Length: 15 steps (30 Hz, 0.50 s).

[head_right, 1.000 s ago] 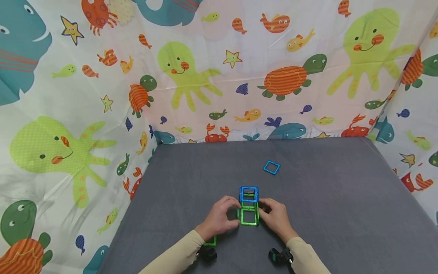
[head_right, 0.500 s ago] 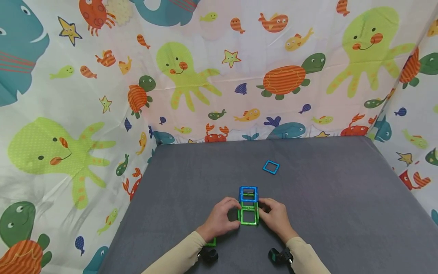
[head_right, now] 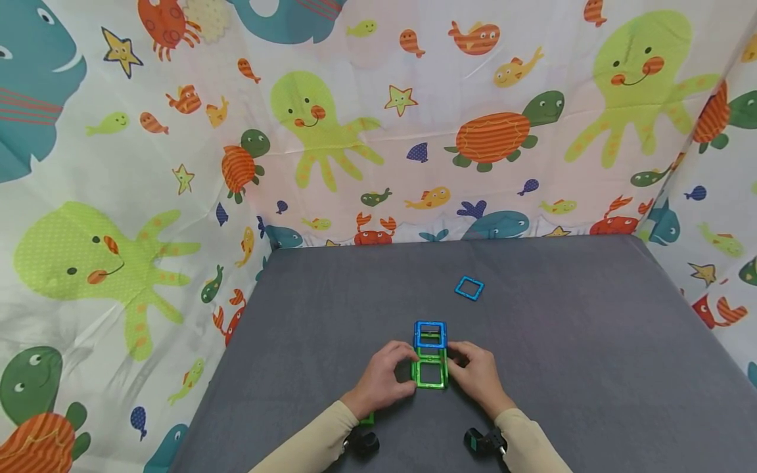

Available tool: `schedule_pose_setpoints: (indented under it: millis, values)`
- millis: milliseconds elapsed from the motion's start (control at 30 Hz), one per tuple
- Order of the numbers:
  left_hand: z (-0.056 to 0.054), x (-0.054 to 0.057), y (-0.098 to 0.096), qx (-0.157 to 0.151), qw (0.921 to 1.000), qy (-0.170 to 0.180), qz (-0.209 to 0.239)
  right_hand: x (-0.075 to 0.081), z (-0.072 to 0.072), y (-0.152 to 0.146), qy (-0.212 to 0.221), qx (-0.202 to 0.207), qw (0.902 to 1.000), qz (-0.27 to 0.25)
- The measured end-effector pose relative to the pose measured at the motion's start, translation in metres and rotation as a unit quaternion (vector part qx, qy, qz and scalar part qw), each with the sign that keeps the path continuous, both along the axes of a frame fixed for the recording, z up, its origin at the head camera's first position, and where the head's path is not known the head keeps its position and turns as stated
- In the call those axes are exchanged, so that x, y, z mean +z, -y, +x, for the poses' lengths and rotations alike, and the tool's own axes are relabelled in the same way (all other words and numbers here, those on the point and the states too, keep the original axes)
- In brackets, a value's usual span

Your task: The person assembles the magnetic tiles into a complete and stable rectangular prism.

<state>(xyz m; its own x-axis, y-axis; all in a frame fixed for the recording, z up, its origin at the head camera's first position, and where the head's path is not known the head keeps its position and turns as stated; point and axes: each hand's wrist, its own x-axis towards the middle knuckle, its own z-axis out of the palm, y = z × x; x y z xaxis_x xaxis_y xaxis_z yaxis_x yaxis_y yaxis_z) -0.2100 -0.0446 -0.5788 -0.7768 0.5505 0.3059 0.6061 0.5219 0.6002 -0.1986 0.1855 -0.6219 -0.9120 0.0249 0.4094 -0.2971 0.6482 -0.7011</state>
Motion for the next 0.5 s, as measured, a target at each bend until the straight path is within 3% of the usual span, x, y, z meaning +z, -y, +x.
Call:
schedule_pose_setpoints:
  millis: [500]
  values:
    - [0.0031, -0.0068, 0.0012, -0.001, 0.9998, -0.019, -0.003, 0.0011, 0.0006, 0.0004, -0.006, -0.003, 1.0000, 0.005]
